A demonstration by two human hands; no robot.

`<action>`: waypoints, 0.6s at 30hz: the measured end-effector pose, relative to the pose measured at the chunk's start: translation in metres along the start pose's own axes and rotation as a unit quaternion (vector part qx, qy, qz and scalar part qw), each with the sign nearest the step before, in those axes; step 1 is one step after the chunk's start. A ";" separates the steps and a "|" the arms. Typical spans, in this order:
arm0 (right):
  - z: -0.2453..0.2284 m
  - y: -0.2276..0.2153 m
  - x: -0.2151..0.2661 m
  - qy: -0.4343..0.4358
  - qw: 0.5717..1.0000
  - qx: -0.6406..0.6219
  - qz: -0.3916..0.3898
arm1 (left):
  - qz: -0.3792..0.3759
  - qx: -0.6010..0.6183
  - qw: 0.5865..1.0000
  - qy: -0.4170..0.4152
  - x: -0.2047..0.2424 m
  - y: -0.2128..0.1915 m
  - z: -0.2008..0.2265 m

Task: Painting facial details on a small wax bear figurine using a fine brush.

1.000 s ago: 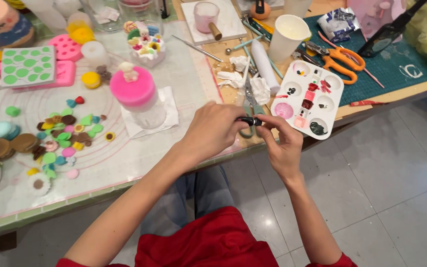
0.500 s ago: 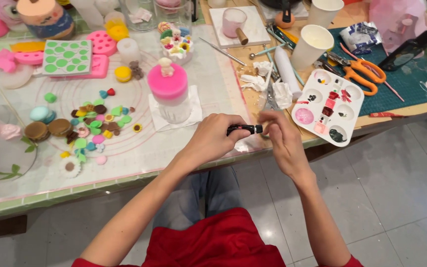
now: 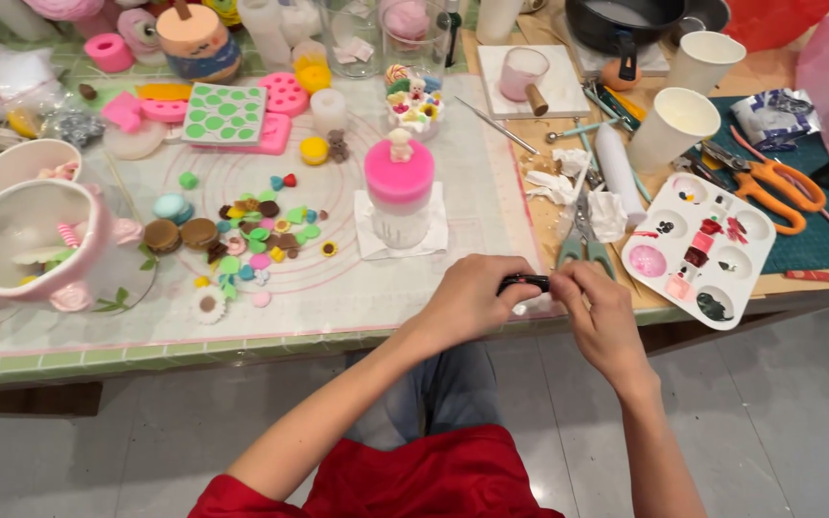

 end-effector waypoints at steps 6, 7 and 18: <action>-0.029 -0.010 -0.004 0.018 0.994 -0.110 0.010 | 0.023 -0.037 0.999 -0.007 -0.001 -0.002 -0.002; -0.028 -0.009 -0.003 0.017 0.994 -0.110 0.008 | 0.025 -0.037 0.999 -0.008 -0.001 -0.004 0.001; -0.013 0.001 -0.005 0.016 0.983 -0.182 0.017 | 0.032 0.001 0.999 -0.011 -0.002 -0.002 -0.001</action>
Point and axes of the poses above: each hand's wrist, its own x-axis away from the middle knuckle, its own y-axis out of the palm, z = x × y, the point moved 10 cm from there along -x, towards the middle knuckle, and after that the axes turned 4 degrees about x, right-handed, at the moved point
